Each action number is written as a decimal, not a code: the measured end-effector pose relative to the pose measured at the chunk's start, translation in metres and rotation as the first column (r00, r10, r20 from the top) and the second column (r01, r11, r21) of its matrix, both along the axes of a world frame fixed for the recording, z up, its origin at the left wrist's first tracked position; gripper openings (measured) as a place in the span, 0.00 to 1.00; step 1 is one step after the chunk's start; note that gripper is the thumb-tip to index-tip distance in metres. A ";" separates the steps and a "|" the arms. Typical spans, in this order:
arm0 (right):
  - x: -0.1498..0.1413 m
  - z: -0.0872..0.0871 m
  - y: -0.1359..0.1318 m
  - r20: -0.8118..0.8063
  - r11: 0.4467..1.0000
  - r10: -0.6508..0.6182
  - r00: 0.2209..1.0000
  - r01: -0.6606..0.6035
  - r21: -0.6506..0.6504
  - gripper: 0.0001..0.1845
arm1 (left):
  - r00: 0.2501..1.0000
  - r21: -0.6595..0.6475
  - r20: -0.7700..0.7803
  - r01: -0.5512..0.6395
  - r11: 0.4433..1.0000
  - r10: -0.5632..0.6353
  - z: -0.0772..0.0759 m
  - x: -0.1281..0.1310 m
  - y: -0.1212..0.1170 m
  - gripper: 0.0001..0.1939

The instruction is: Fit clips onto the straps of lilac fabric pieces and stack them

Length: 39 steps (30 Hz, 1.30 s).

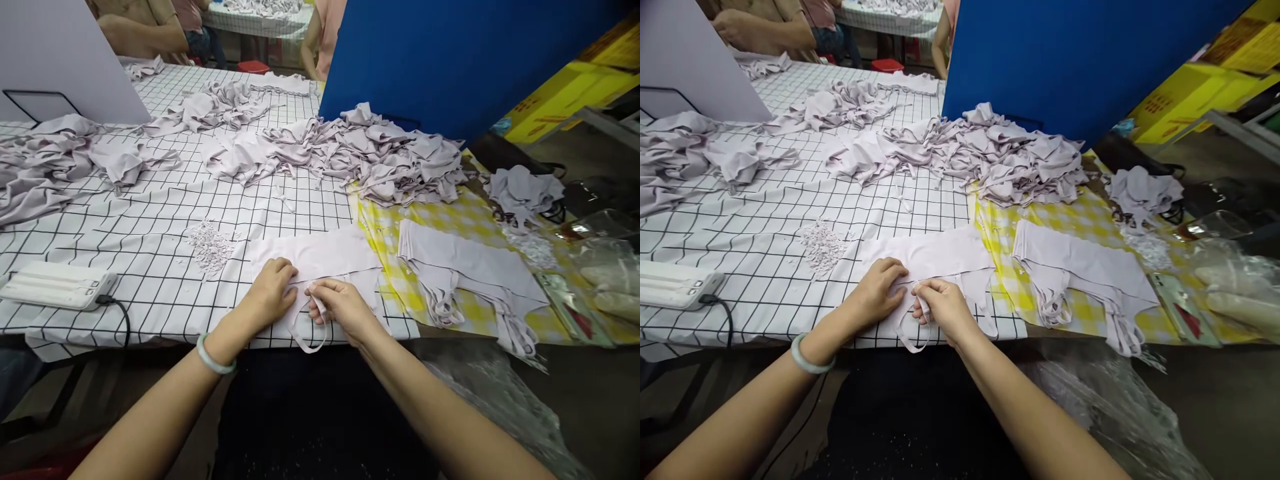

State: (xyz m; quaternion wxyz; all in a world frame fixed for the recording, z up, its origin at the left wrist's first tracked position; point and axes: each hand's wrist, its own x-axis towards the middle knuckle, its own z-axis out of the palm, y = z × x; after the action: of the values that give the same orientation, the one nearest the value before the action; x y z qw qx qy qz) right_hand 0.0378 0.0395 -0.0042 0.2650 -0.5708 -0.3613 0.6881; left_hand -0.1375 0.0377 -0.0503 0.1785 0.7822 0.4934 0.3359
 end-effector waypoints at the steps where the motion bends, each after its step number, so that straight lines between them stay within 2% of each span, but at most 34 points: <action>1: -0.002 -0.002 0.004 -0.009 0.999 -0.012 1.000 0.012 -0.044 0.07 | 0.999 0.004 -0.039 0.012 1.000 -0.011 -0.006 -0.002 0.006 0.13; 3: -0.007 -0.005 0.008 -0.020 0.995 -0.031 0.999 0.029 -0.092 0.06 | 0.999 0.025 -0.050 0.008 1.000 -0.007 -0.012 -0.005 0.013 0.11; 6: -0.014 -0.006 0.009 -0.040 0.991 -0.057 0.998 0.051 -0.126 0.06 | 0.998 0.008 0.055 -0.020 1.000 0.019 -0.008 -0.008 0.015 0.09; 9: -0.021 -0.007 0.014 -0.064 0.985 -0.102 0.993 0.091 -0.148 0.07 | 0.983 -0.129 0.171 -0.041 0.991 0.063 0.002 -0.009 0.015 0.07; 12: -0.025 -0.008 0.020 -0.078 0.978 -0.162 0.984 0.149 -0.148 0.06 | 0.968 -0.250 0.220 -0.063 0.966 0.120 0.008 -0.009 0.017 0.07; 23: -0.030 -0.014 0.023 -0.095 0.961 -0.246 0.965 0.230 -0.155 0.05 | 0.947 -0.322 0.232 -0.140 0.936 0.222 0.008 -0.004 0.018 0.05; 33: -0.032 -0.012 0.027 -0.117 0.963 -0.236 0.965 0.216 -0.162 0.05 | 0.956 -0.326 0.216 -0.119 0.938 0.196 0.010 -0.006 0.019 0.05; 39: -0.032 -0.011 0.028 -0.103 0.970 -0.197 0.975 0.179 -0.162 0.06 | 0.946 -0.411 0.225 -0.125 0.903 0.234 0.012 -0.005 0.019 0.04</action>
State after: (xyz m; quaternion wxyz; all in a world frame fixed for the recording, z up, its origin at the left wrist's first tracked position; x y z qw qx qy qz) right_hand 0.0062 0.0676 -0.0157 0.3059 -0.5793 -0.2357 0.7178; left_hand -0.1427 0.0563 -0.0385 0.3643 0.6286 0.5922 0.3486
